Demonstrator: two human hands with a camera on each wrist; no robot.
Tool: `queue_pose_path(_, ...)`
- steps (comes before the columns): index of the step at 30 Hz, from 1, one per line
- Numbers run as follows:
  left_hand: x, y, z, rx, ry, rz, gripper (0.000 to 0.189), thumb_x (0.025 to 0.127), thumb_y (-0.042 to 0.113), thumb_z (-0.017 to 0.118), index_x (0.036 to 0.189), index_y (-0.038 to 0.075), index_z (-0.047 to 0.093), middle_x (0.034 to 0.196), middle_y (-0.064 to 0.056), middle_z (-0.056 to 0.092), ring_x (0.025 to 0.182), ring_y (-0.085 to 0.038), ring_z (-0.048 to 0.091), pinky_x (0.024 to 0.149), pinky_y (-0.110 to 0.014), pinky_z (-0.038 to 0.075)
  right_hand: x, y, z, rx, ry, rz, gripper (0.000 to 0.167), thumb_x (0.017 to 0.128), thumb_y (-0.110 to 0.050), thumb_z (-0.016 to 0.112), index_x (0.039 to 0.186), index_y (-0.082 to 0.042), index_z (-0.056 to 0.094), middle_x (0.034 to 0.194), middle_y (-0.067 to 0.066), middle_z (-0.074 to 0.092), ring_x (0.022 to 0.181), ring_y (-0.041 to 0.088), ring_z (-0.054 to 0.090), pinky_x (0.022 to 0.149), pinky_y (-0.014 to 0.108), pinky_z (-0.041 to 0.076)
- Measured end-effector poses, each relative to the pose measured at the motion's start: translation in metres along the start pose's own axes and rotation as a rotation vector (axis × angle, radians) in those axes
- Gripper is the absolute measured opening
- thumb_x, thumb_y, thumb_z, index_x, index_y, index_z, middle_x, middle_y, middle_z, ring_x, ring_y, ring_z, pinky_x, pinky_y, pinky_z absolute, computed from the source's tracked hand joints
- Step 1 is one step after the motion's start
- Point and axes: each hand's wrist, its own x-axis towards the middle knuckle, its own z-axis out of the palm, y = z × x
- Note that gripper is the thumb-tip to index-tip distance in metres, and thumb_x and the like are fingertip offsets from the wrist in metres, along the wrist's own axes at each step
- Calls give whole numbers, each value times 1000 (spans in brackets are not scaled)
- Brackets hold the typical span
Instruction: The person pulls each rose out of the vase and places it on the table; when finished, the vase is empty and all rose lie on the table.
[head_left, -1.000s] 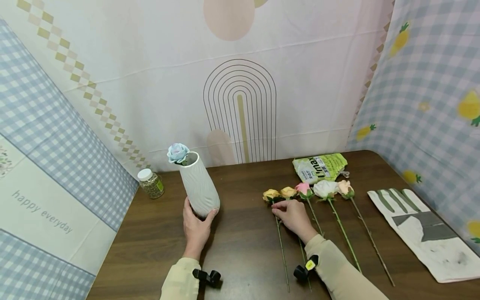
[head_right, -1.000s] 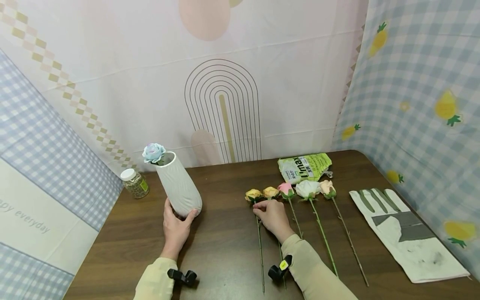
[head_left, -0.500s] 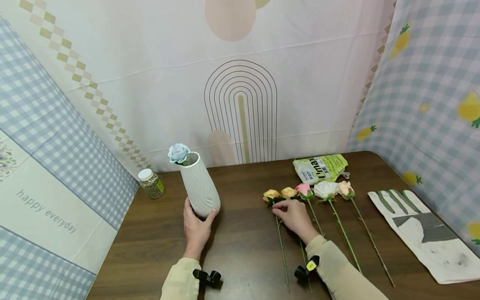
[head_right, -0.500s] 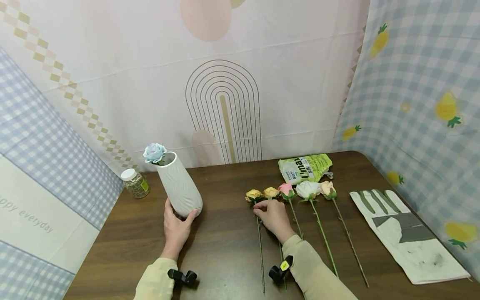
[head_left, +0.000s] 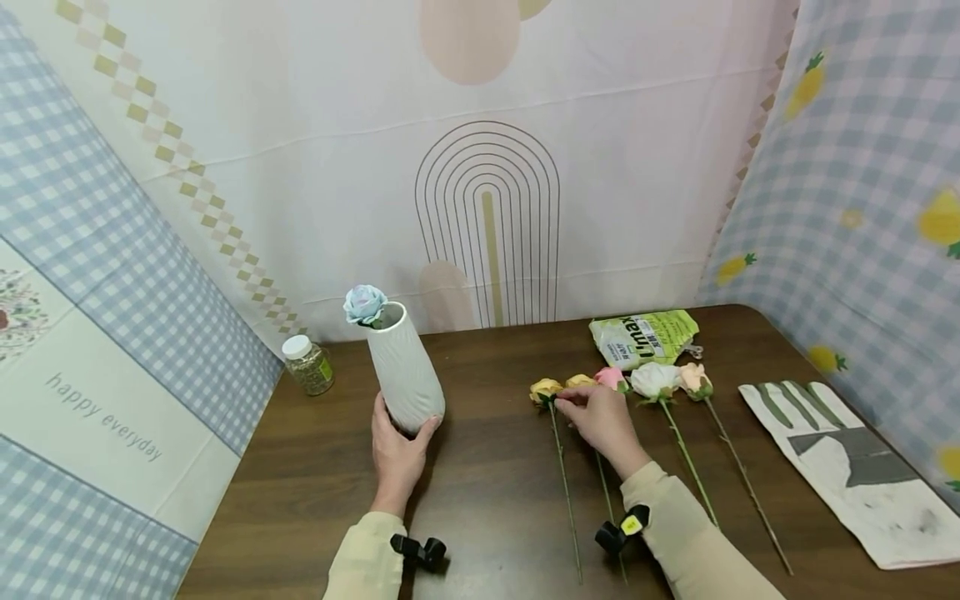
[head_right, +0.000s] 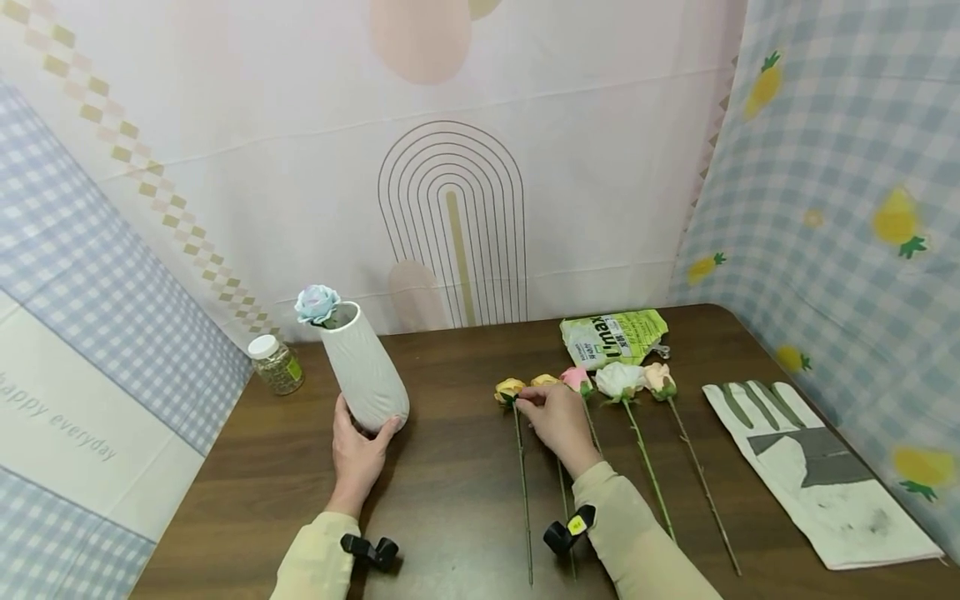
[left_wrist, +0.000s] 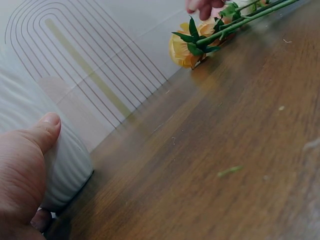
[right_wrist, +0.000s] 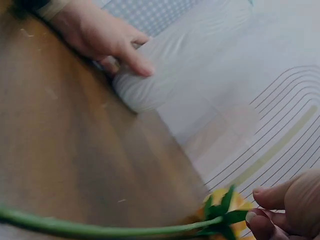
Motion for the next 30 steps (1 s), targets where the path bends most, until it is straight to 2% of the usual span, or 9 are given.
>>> queue_pose_path(7, -2, 1, 2, -11, 2, 2, 96, 74, 39, 83, 150, 18, 27, 145, -12, 39, 132, -30, 37, 104, -49, 31, 13, -40, -30, -38, 20, -116, 18, 88, -27, 72, 99, -13, 76, 88, -1, 72, 72, 12, 64, 62, 32, 51)
queue_pose_path(13, 0, 0, 2, -19, 18, 15, 96, 73, 37, 84, 149, 17, 29, 145, -11, 40, 132, -30, 38, 104, -48, 32, 33, -103, -42, 21, -34, -233, 22, 87, -33, 71, 100, -15, 76, 89, -4, 71, 75, 11, 63, 66, 32, 51)
queue_pose_path(17, 1, 0, 2, -23, 31, 16, 95, 73, 37, 84, 149, 18, 30, 144, -10, 41, 131, -29, 39, 103, -47, 32, 42, -151, -34, 56, -79, -298, 24, 86, -36, 73, 99, -17, 77, 88, -7, 71, 75, 8, 62, 66, 28, 50)
queue_pose_path(22, 1, 0, 1, -35, 33, 3, 96, 71, 39, 85, 149, 21, 30, 143, -9, 42, 130, -29, 41, 102, -48, 34, 51, -199, -12, 95, -134, -345, 25, 84, -34, 75, 100, -16, 76, 88, -9, 70, 74, 7, 60, 64, 24, 49)
queue_pose_path(25, 0, 1, 0, -55, 30, 0, 96, 72, 39, 84, 149, 22, 31, 143, -8, 43, 128, -28, 42, 101, -48, 36, 54, -218, 2, 110, -159, -360, 26, 84, -34, 74, 103, -16, 75, 93, -9, 70, 78, 9, 61, 63, 24, 50)
queue_pose_path(30, -1, 2, -1, -60, 53, 24, 91, 74, 39, 82, 149, 21, 33, 139, -9, 45, 124, -29, 46, 98, -47, 38, 56, -236, 19, 55, -162, -408, 27, 86, -37, 72, 105, -18, 76, 104, -8, 69, 96, 15, 60, 77, 27, 48)
